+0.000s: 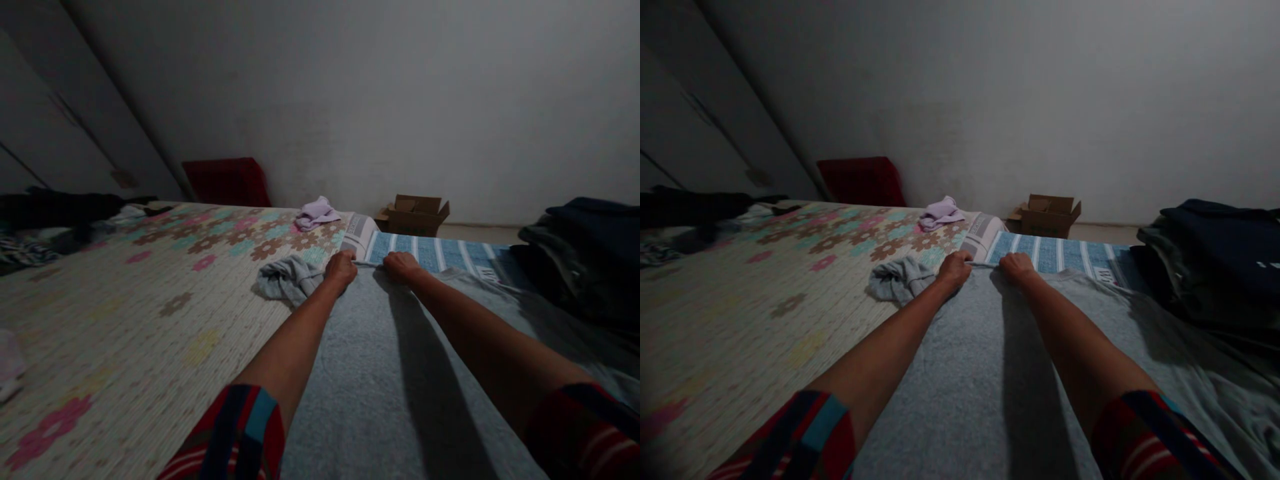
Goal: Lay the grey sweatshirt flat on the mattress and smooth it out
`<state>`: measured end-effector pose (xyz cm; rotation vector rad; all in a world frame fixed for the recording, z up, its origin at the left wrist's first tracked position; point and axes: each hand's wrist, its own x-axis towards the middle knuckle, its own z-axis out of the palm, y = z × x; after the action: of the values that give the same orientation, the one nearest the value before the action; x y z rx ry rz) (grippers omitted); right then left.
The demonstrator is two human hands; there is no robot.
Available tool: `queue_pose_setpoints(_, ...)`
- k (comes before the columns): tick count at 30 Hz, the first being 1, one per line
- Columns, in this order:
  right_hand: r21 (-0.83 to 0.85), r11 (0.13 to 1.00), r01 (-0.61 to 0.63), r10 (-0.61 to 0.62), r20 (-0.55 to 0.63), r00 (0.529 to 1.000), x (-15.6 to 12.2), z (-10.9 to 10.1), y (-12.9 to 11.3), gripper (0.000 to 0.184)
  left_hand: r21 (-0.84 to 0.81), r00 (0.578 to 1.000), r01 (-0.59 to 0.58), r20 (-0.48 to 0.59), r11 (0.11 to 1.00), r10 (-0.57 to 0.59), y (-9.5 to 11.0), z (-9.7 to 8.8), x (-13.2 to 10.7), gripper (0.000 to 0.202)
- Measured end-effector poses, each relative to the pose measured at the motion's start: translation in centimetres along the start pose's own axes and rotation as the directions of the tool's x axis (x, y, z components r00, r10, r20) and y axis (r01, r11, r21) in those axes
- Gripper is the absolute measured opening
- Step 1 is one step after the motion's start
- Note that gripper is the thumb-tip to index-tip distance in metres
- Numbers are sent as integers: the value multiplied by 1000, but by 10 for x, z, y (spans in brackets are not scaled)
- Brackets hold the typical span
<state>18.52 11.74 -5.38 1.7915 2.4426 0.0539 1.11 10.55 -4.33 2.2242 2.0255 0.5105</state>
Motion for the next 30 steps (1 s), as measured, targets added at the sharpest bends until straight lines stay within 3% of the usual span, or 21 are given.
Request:
queue_pose_setpoints(7, -1, 992, -125, 125, -49, 991, 16, -11, 11, 32, 92, 998, 48, 31, 995, -51, 0, -5, 14, 27)
queue_pose_setpoints(13, 28, 985, -172, 174, -53, 983, 15, 2, 9, 29, 206, 992, 71, 85, 976, -90, 3, -1, 26, 25)
queue_pose_setpoints(18, 55, 994, -99, 107, -166, 980, 1, 4, -10, 28, 258, 993, -4, 115, 966, -26, -1, -4, 26, 27)
queue_pose_setpoints(24, 109, 992, 67, -40, -234, 971, -15, 15, -42, 34, 304, 994, 42, 86, 952, -71, -2, -3, 26, 29)
queue_pose_setpoints(30, 168, 983, 75, -35, -228, 973, -7, 31, -39, 33, 337, 999, 10, 29, 941, -20, 11, -12, 13, 28)
